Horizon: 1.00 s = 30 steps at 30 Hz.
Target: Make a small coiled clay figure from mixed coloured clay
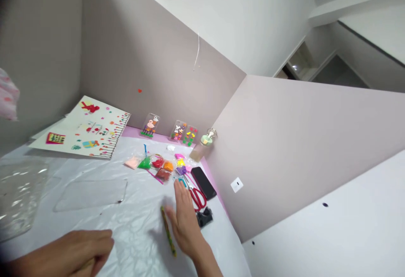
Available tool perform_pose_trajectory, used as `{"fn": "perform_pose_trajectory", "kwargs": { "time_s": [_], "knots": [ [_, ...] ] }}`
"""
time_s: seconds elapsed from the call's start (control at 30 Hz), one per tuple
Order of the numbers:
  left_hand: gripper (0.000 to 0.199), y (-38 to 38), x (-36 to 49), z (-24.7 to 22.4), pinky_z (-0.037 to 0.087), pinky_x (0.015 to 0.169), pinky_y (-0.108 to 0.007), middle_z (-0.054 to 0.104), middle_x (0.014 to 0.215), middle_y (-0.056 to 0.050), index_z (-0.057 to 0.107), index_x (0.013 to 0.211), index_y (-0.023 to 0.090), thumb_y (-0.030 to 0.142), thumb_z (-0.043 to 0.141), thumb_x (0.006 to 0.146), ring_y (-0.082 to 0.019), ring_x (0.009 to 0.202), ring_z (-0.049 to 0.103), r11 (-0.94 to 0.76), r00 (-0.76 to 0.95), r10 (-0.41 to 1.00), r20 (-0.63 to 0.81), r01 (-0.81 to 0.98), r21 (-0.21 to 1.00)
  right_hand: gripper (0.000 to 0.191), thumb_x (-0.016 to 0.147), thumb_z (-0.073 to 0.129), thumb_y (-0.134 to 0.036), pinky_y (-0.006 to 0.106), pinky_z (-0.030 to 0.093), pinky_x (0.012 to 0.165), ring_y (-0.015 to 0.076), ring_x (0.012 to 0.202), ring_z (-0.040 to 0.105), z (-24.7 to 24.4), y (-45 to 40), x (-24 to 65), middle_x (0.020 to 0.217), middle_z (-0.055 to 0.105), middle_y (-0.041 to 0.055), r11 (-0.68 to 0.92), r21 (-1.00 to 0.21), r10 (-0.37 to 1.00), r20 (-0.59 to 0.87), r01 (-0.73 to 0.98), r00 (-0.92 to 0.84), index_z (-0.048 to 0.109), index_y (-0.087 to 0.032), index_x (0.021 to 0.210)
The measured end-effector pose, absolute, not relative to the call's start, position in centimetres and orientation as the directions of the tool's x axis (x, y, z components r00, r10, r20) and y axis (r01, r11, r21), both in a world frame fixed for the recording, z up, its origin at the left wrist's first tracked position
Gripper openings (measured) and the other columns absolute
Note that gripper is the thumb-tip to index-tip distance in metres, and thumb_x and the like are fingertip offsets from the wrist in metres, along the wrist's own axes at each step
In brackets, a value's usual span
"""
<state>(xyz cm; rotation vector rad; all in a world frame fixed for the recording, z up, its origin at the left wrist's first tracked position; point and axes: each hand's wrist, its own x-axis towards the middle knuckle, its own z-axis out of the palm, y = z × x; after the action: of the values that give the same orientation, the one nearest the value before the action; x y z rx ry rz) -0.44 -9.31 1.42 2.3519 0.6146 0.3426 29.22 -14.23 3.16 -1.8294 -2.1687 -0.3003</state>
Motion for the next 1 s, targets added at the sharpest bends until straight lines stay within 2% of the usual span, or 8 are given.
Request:
{"fn": "perform_pose_trajectory", "kwargs": {
  "time_s": [0.07,0.17,0.33,0.43,0.57,0.7,0.83,1.0],
  "knots": [
    [0.020,-8.6,-0.5,0.2,0.043,0.066,-0.023,0.072,0.080,0.005,0.057,0.074,0.024,0.009,0.045,0.080,-0.015,0.071,0.063,-0.592,0.845,0.533,0.044,0.335,0.733,0.070,0.108,0.037,-0.046,0.051,0.038,0.122,0.0281,0.157,0.027,2.2,-15.3,29.9,0.169,0.027,0.0150,0.214,-0.066,0.944,0.270,0.975,-0.189,0.007,-0.019,0.166],
    [0.018,-7.8,0.0,-0.6,0.043,0.067,-0.022,0.068,0.080,0.005,0.053,0.076,0.023,0.008,0.044,0.076,-0.015,0.075,0.062,-0.499,0.797,0.604,0.016,0.362,0.788,0.072,0.109,0.035,-0.047,0.055,0.025,0.127,0.0269,0.160,0.014,1.5,-13.5,28.7,0.172,0.019,0.0143,0.302,-0.079,0.939,0.200,0.950,-0.282,0.003,-0.017,0.166],
    [0.019,-7.1,-0.7,-0.7,0.042,0.065,-0.023,0.058,0.074,0.005,0.048,0.076,0.024,0.027,0.041,0.093,-0.015,0.066,0.054,-0.496,0.588,0.777,0.224,0.355,0.792,0.088,0.102,0.046,-0.061,0.060,0.021,0.126,0.0299,0.160,0.010,-0.4,-10.2,26.7,0.172,0.017,0.0154,0.459,-0.078,0.887,0.104,0.885,-0.450,0.007,-0.015,0.166],
    [0.025,-7.1,-1.5,-1.0,0.042,0.063,-0.025,0.053,0.074,0.004,0.048,0.077,0.025,0.034,0.035,0.097,-0.017,0.066,0.053,-0.495,0.474,0.823,0.312,0.329,0.804,0.087,0.101,0.045,-0.063,0.064,0.020,0.125,0.0318,0.160,0.011,-1.3,-10.4,28.6,0.172,0.016,0.0159,0.389,-0.098,0.920,0.090,0.916,-0.381,0.007,-0.018,0.166],
    [0.026,-7.4,-1.8,-1.0,0.043,0.064,-0.025,0.053,0.075,0.002,0.049,0.079,0.026,0.035,0.035,0.099,-0.018,0.069,0.054,-0.475,0.408,0.845,0.346,0.277,0.835,0.072,0.108,0.030,-0.052,0.064,0.020,0.126,0.0309,0.160,0.011,-1.2,-12.0,30.9,0.172,0.016,0.0167,0.204,-0.121,0.972,0.142,0.971,-0.186,0.005,-0.016,0.166],
    [0.027,-7.7,-1.6,-0.3,0.041,0.062,-0.024,0.051,0.075,0.003,0.049,0.079,0.026,0.037,0.036,0.100,-0.016,0.067,0.052,-0.449,0.390,0.857,0.337,0.244,0.860,0.079,0.106,0.039,-0.056,0.059,0.025,0.126,0.0303,0.159,0.015,-1.8,-14.0,28.3,0.171,0.020,0.0149,0.321,-0.137,0.947,0.069,0.937,-0.314,0.004,-0.019,0.166],
    [0.028,-7.9,-1.6,0.1,0.042,0.065,-0.025,0.050,0.074,0.004,0.047,0.077,0.026,0.036,0.035,0.101,-0.016,0.066,0.052,-0.463,0.412,0.843,0.347,0.227,0.857,0.095,0.096,0.056,-0.064,0.059,0.021,0.127,0.0317,0.159,0.015,-2.0,-14.4,26.3,0.170,0.020,0.0138,0.430,-0.156,0.900,0.000,0.889,-0.436,0.010,-0.019,0.166],
    [0.027,-7.9,-1.6,-0.2,0.040,0.060,-0.025,0.050,0.072,0.004,0.047,0.078,0.026,0.035,0.035,0.100,-0.016,0.064,0.050,-0.469,0.420,0.844,0.332,0.281,0.837,0.079,0.102,0.051,-0.054,0.068,0.025,0.123,0.0385,0.157,0.017,-2.1,-13.8,28.1,0.168,0.020,0.0202,0.147,-0.028,0.989,-0.020,0.989,-0.147,0.025,-0.010,0.162]
  ]
}}
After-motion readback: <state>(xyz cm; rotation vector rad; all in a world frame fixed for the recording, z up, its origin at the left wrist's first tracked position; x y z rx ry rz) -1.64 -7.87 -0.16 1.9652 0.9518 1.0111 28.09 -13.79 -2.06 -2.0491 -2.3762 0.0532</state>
